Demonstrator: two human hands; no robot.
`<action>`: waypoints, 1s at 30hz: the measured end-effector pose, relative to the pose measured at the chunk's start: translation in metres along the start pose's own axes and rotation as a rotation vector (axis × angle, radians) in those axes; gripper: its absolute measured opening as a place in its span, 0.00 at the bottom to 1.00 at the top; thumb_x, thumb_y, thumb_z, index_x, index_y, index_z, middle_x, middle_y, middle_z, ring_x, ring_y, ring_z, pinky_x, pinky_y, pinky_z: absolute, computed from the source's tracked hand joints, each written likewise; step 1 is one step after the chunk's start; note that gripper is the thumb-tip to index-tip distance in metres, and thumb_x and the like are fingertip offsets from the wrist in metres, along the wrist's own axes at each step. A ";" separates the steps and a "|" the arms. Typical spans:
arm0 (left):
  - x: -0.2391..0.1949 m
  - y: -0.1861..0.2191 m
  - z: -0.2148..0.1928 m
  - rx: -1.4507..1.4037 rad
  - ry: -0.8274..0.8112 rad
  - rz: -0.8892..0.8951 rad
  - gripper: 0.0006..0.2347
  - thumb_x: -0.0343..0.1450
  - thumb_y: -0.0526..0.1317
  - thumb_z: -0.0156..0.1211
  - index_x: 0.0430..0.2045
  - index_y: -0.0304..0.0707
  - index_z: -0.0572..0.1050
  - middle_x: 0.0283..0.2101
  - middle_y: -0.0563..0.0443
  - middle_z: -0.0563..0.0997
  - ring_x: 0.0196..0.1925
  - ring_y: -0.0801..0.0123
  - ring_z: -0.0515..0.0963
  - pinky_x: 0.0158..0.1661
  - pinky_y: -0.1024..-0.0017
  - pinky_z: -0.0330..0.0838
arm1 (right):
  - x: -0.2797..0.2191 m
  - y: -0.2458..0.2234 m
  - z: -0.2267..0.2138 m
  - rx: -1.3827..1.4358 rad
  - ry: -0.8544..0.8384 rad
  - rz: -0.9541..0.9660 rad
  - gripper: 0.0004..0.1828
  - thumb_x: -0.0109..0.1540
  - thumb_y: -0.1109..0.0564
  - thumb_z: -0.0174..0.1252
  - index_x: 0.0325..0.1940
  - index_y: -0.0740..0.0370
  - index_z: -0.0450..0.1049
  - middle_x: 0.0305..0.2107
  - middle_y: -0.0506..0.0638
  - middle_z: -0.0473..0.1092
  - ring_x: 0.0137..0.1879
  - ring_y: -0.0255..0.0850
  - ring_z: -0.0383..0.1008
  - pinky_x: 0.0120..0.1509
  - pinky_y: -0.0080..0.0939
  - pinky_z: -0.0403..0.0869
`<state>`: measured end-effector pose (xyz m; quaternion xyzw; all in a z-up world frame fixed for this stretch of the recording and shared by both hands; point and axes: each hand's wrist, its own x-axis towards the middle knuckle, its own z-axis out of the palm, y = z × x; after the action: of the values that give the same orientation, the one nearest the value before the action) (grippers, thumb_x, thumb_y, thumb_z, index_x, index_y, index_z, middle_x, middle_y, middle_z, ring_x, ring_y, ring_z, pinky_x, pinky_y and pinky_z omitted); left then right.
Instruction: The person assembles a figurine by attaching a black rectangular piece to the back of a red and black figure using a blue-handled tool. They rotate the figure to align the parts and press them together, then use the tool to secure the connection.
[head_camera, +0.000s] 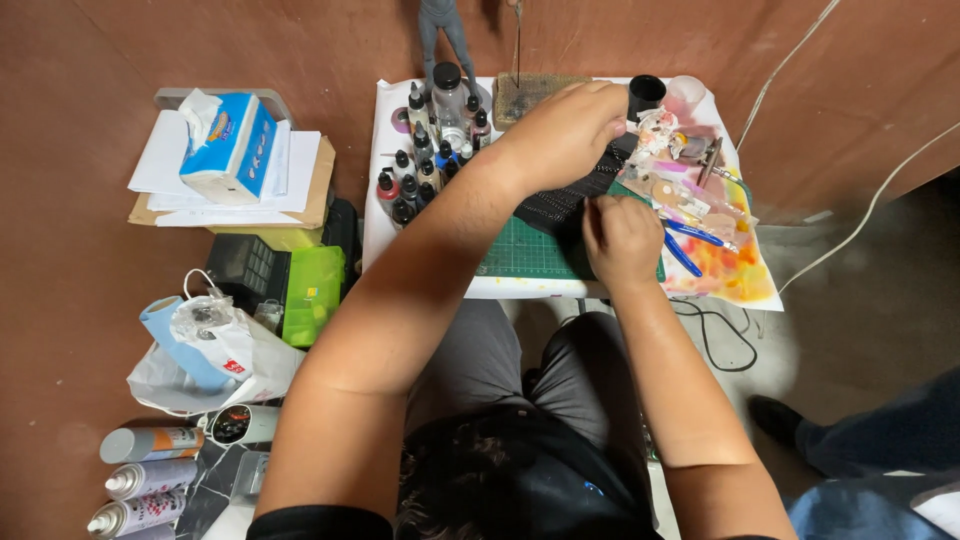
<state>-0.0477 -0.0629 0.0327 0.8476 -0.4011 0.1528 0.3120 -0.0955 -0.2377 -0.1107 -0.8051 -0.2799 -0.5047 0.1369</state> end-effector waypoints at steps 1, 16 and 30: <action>0.000 0.000 0.000 0.000 0.000 0.001 0.04 0.74 0.34 0.48 0.38 0.37 0.70 0.44 0.41 0.78 0.48 0.48 0.75 0.44 0.57 0.68 | 0.000 0.001 0.001 -0.001 0.000 0.000 0.06 0.68 0.61 0.64 0.41 0.65 0.72 0.26 0.56 0.67 0.30 0.54 0.67 0.34 0.50 0.66; -0.002 -0.006 0.003 0.017 0.042 0.046 0.05 0.75 0.36 0.48 0.28 0.37 0.65 0.35 0.44 0.75 0.40 0.50 0.73 0.40 0.57 0.64 | -0.003 -0.002 -0.003 0.165 0.077 0.139 0.02 0.67 0.65 0.58 0.42 0.68 0.72 0.33 0.59 0.73 0.36 0.55 0.73 0.40 0.49 0.70; -0.016 0.005 -0.016 -0.213 0.104 0.196 0.05 0.75 0.34 0.57 0.29 0.39 0.76 0.39 0.50 0.79 0.45 0.53 0.80 0.48 0.57 0.76 | 0.076 -0.004 -0.025 0.287 0.234 0.150 0.07 0.64 0.61 0.69 0.45 0.64 0.78 0.37 0.56 0.68 0.39 0.56 0.73 0.43 0.54 0.73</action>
<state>-0.0618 -0.0458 0.0393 0.7574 -0.4793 0.1826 0.4042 -0.0909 -0.2232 -0.0317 -0.7317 -0.2705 -0.5381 0.3193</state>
